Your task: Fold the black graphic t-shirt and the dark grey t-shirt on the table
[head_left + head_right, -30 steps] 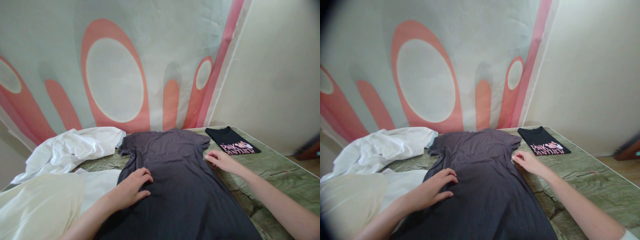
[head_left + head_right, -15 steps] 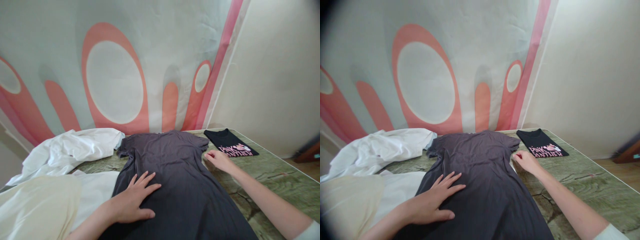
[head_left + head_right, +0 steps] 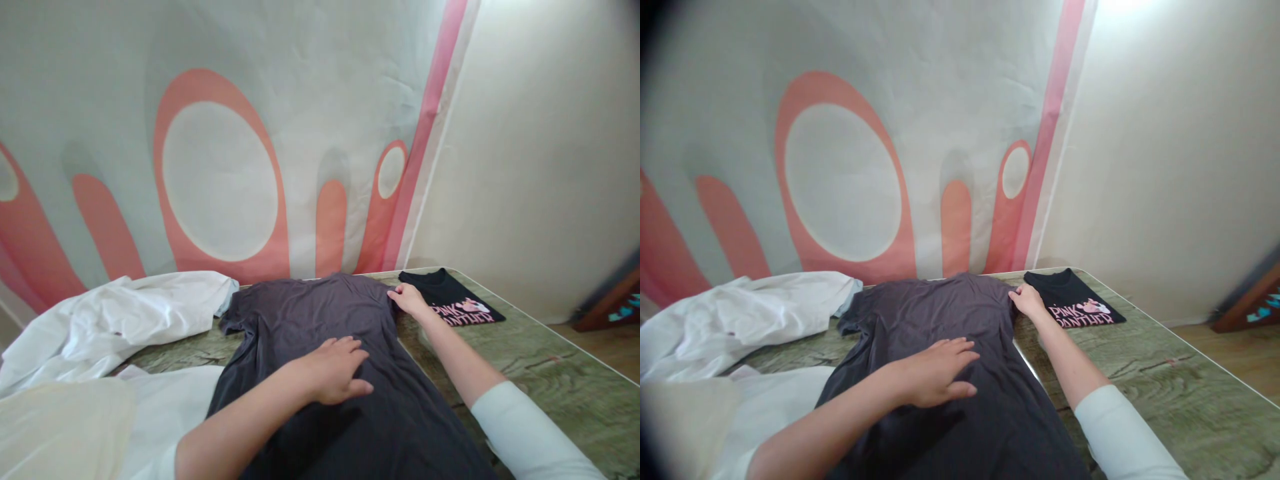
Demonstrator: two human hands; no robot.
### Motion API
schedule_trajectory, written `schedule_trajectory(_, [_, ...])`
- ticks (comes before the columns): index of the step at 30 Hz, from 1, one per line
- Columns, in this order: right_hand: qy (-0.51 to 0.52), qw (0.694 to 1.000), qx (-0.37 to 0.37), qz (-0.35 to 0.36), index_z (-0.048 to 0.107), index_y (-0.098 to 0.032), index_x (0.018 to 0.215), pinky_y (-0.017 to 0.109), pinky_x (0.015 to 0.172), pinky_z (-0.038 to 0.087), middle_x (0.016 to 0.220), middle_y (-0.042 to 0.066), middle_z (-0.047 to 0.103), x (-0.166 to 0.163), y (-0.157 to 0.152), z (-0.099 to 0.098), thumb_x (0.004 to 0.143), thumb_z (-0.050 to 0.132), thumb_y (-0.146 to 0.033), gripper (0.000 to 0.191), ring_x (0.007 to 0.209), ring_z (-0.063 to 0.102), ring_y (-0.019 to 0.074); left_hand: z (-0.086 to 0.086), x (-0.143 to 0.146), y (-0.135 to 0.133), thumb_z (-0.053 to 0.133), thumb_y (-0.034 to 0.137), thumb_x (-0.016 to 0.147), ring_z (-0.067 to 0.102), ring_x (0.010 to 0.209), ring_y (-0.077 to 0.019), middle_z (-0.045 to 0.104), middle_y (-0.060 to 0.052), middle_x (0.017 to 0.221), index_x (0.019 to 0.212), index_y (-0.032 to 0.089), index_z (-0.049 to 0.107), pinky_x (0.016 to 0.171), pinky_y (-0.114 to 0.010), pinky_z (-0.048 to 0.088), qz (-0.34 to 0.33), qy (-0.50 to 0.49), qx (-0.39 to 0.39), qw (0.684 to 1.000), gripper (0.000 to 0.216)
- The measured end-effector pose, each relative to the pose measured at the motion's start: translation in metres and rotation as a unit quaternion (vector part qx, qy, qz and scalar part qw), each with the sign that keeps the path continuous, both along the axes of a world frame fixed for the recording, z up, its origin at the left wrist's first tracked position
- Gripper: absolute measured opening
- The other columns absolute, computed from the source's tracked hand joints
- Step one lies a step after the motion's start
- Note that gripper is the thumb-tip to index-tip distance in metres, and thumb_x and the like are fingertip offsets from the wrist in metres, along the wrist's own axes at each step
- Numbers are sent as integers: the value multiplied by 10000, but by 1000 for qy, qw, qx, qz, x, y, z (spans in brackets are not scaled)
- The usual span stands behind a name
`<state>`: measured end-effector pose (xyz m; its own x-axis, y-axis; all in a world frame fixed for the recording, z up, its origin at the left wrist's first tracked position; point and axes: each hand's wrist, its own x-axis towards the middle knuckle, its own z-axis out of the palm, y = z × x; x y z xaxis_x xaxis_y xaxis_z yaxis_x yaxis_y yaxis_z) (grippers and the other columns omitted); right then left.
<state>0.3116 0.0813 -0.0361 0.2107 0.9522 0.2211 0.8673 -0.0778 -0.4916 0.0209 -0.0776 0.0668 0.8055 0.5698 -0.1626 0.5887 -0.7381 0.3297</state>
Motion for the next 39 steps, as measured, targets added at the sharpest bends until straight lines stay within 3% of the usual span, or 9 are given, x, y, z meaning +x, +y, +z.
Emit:
schedule_trajectory(4, [11,997,73,-23,536,-159,838,265,635,421,796,67,628,8,10,-3,816,384,-428,310,714,581,175,-39,39,8,301,584,851,129,1326,-316,181,-117,1453,1369,207,282,1025,-565,129,-30,-42,30,998,640])
schedule_trajectory(8, [4,995,90,-36,501,-149,950,258,709,437,889,71,630,19,17,-8,828,380,-342,258,804,593,165,-61,43,4,223,619,853,88,1336,-299,136,-80,1468,1394,243,204,1038,-565,53,-46,-64,50,996,659])
schedule_trajectory(13, [-39,998,47,-33,525,-171,989,244,776,423,977,68,631,28,22,-4,825,424,-302,233,907,588,151,-58,39,3,214,607,861,102,1336,-286,154,-56,1467,1390,252,222,1056,-526,64,-55,-74,52,994,637])
schedule_trajectory(18, [-118,989,-82,-25,637,-142,753,331,654,459,778,133,665,37,30,25,636,664,-364,253,732,631,254,-53,38,2,219,583,871,99,1336,-284,170,-55,1464,1384,237,242,1059,-518,66,-67,-82,48,993,619])
schedule_trajectory(21, [-170,979,-108,-35,662,-109,827,388,674,455,896,213,649,29,47,48,723,574,-378,301,820,624,305,-50,36,1,225,577,874,109,1335,-282,169,-61,1464,1386,229,238,1060,-511,70,-73,-86,37,993,619])
schedule_trajectory(23, [-195,974,-115,-17,663,-114,901,362,707,454,961,208,641,15,60,55,761,535,-357,309,876,617,283,-49,35,0,231,575,874,107,1335,-280,167,-66,1464,1386,224,239,1062,-507,68,-73,-85,34,993,621])
schedule_trajectory(27, [-235,961,-140,47,685,-137,883,281,716,459,905,150,671,-17,73,49,700,618,-309,260,855,631,230,-48,34,-1,220,587,872,111,1335,-280,165,-67,1464,1389,220,233,1063,-505,67,-71,-86,33,993,634])
schedule_trajectory(31, [-281,949,-122,80,688,-133,896,305,790,440,931,155,670,-34,73,37,744,562,-201,209,926,614,241,-50,34,-1,211,598,869,108,1336,-276,165,-63,1464,1389,222,230,1061,-506,76,-71,-84,39,993,641])
schedule_trajectory(39, [-328,939,-103,26,665,-69,946,353,787,444,963,225,647,-35,81,34,837,381,-85,305,954,607,267,-53,33,0,202,595,870,106,1335,-283,170,-69,1463,1386,214,240,1056,-517,63,-72,-90,37,993,641])
